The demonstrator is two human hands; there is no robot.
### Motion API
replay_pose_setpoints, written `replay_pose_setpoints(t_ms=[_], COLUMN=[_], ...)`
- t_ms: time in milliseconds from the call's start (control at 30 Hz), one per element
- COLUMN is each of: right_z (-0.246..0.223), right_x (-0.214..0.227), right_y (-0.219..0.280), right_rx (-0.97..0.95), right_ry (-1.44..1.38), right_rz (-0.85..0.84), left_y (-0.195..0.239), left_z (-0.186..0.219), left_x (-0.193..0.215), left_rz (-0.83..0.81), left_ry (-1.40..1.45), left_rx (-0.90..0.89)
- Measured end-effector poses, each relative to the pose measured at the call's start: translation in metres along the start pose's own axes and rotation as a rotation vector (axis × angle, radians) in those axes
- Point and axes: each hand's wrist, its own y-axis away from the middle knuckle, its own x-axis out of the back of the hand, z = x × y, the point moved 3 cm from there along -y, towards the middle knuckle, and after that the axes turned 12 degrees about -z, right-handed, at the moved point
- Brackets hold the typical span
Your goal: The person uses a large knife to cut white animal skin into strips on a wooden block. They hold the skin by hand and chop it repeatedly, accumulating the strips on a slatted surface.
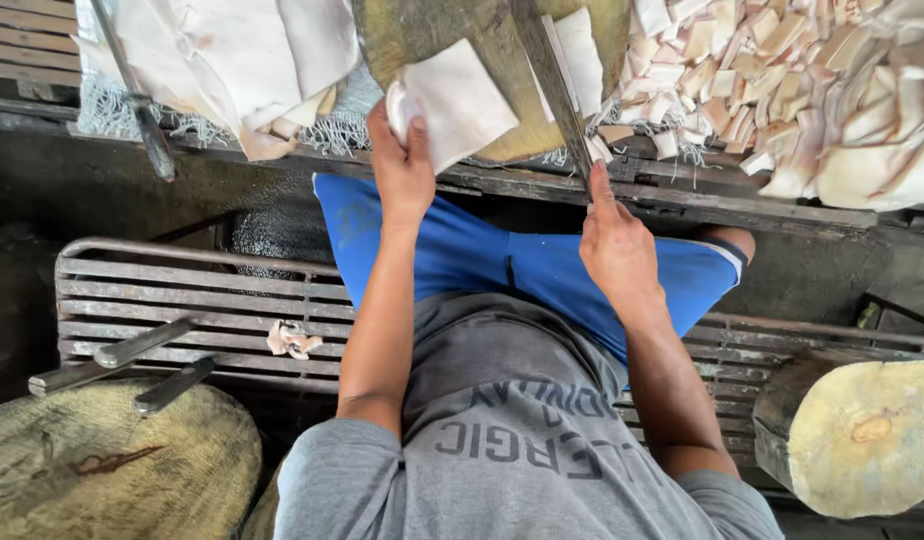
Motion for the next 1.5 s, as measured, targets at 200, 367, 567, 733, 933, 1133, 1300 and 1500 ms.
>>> replay_pose_setpoints(t_ms=[200, 367, 567, 733, 933, 1133, 1300, 1500], right_z=[-0.011, -0.034, -0.051, -0.057, -0.041, -0.049, -0.009, 0.001], right_x=[-0.002, -0.002, -0.001, 0.021, 0.074, 0.009, -0.019, -0.027], right_y=[0.008, -0.001, -0.014, -0.009, 0.044, 0.0, 0.003, 0.0], right_rx=[0.047, 0.138, 0.065, 0.173, 0.275, 0.317, 0.126, 0.081], right_ry=[-0.263, -0.15, -0.071, -0.072, -0.475, 0.101, 0.005, -0.033], right_rz=[0.098, 0.121, 0.0, 0.108, 0.569, 0.352, -0.039, 0.029], left_y=[-0.018, -0.024, -0.022, -0.022, -0.017, -0.012, -0.029, -0.015], left_z=[0.0, 0.001, 0.004, 0.011, 0.016, 0.009, -0.005, -0.025], left_x=[-0.014, -0.011, -0.012, -0.013, -0.014, -0.013, -0.024, -0.025], left_rz=[-0.146, -0.207, -0.172, -0.16, -0.134, -0.138, -0.141, -0.1], left_ry=[0.007, -0.009, 0.013, -0.029, -0.038, -0.02, 0.111, 0.478], left_rx=[-0.025, 0.057, 0.057, 0.093, -0.04, 0.116, -0.073, 0.164])
